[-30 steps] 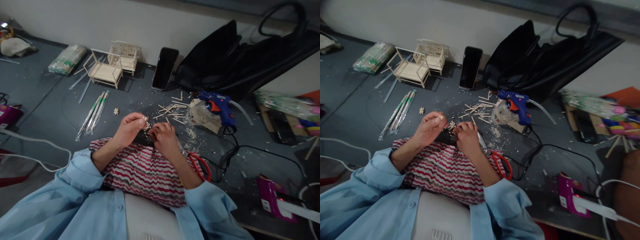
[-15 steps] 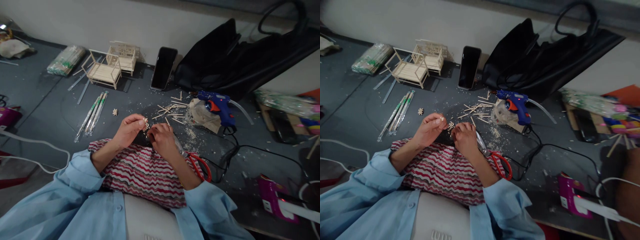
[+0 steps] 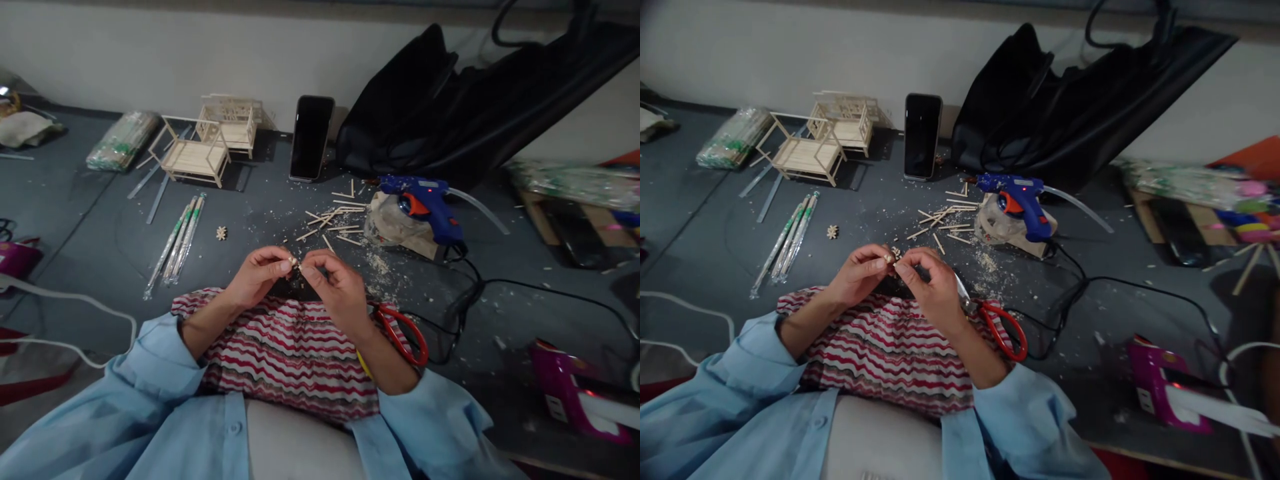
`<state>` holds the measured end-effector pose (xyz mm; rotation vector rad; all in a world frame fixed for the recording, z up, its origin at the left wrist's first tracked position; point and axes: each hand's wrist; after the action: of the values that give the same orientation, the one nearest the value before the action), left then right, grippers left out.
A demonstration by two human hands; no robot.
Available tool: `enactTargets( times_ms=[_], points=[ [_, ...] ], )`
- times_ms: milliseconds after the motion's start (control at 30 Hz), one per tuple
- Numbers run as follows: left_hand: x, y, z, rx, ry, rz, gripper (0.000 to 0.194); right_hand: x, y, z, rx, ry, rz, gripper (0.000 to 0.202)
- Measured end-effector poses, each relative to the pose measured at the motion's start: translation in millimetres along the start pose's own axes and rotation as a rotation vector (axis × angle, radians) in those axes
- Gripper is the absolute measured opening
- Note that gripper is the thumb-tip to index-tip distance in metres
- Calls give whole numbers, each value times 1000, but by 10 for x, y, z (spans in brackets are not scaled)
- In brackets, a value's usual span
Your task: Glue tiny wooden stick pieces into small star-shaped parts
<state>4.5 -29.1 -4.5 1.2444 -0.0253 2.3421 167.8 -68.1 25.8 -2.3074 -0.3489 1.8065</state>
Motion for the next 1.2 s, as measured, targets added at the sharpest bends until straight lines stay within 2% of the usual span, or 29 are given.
enactTargets(
  times_ms=[333,933,1200],
  points=[
    [-12,11,6,-20,-30,-20,21,24,1,4,-21,-71,76,17],
    [-4,9,-2,-33,-120,84,16,10,8,19,-19,-144,146,22],
    [1,17,6,-11,-122,77,17,0,9,17,-24,-137,151,22]
  ],
)
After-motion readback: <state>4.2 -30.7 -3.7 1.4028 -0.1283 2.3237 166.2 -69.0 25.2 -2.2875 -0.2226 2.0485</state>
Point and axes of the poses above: each hand's wrist, its own y-axis away from the middle knuckle, its own z-axis out of the palm, x = y × z, and after that the axes turned 6 degrees about -z, right-handed
